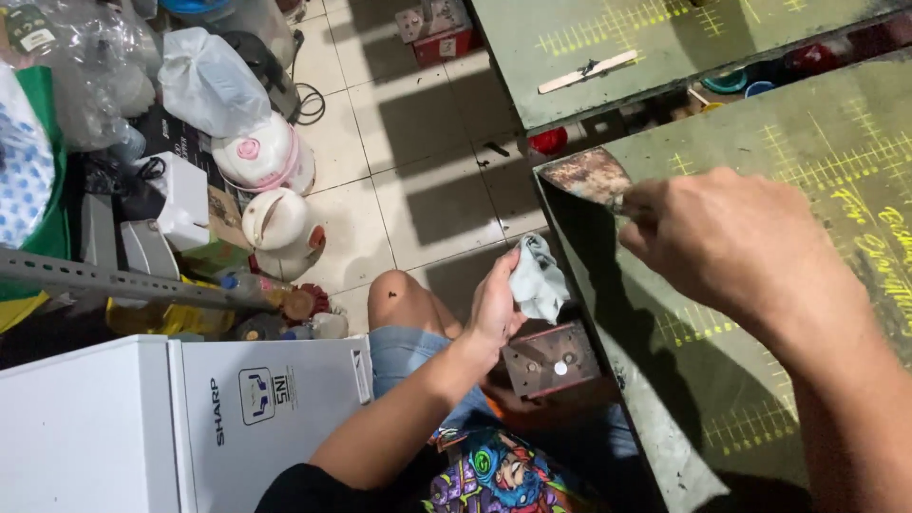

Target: Scraping dried ink residue from a screen printing pallet using a putty knife and cleaning it with a cloth.

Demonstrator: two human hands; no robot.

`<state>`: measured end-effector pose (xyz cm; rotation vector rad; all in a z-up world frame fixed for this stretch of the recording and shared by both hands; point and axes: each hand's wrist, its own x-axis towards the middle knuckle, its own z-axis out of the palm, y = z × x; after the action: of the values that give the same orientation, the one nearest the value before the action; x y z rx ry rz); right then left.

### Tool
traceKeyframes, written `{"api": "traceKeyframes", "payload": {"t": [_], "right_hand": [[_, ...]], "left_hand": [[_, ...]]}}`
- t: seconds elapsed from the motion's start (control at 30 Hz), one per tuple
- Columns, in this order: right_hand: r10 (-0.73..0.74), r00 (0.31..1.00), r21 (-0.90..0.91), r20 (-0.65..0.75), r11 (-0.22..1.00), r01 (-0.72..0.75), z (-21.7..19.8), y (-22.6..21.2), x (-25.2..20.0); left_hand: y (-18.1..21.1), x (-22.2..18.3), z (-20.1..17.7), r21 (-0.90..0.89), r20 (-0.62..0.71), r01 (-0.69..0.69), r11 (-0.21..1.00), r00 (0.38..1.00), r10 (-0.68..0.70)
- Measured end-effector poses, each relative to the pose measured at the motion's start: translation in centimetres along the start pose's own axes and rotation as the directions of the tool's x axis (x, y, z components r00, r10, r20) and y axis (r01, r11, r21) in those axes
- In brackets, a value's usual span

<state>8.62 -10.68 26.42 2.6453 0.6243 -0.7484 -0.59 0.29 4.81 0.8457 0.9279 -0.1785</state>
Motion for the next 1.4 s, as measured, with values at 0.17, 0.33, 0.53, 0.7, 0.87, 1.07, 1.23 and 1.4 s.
{"api": "traceKeyframes", "payload": {"t": [0.17, 0.33, 0.53, 0.7, 0.87, 1.07, 1.23, 1.4], "right_hand": [[-0.011, 1.000, -0.070, 0.002, 0.997, 0.011, 0.4, 0.1, 0.1], [-0.014, 1.000, -0.113, -0.009, 0.994, 0.013, 0.3, 0.1, -0.6], [-0.032, 0.999, -0.105, -0.010, 0.994, 0.031, 0.7, 0.3, -0.3], [-0.077, 0.997, -0.049, -0.009, 0.996, 0.077, 1.2, 0.7, 0.7], [-0.067, 0.997, 0.004, -0.044, 0.998, 0.067, 2.1, 0.2, 0.7], [-0.067, 0.993, -0.004, -0.098, 0.998, 0.066, 2.5, 0.2, 1.3], [-0.043, 0.998, -0.149, -0.052, 0.988, 0.035, 3.2, 0.7, 0.4], [-0.023, 0.999, -0.064, -0.046, 0.998, 0.020, 3.4, 0.5, -0.3]], "left_hand": [[-1.9, 2.7, -0.8, -0.259, 0.055, -0.035, 0.965, 0.997, 0.052], [-1.5, 2.4, -0.7, -0.052, -0.039, -0.028, 0.998, 0.999, 0.026], [-2.9, 4.9, -0.9, -0.132, -0.005, -0.061, 0.989, 0.998, 0.061], [-2.8, 4.0, -0.9, -0.230, 0.021, -0.033, 0.973, 0.999, 0.039], [-4.0, 4.9, -1.4, -0.199, 0.010, -0.051, 0.979, 0.999, 0.054], [-3.0, 3.7, -1.2, -0.097, -0.029, -0.015, 0.995, 1.000, 0.012], [-3.0, 3.6, -1.2, -0.275, -0.018, -0.062, 0.960, 0.998, 0.059], [-1.6, 1.0, -0.8, -0.027, -0.032, -0.087, 0.996, 0.996, 0.086]]}}
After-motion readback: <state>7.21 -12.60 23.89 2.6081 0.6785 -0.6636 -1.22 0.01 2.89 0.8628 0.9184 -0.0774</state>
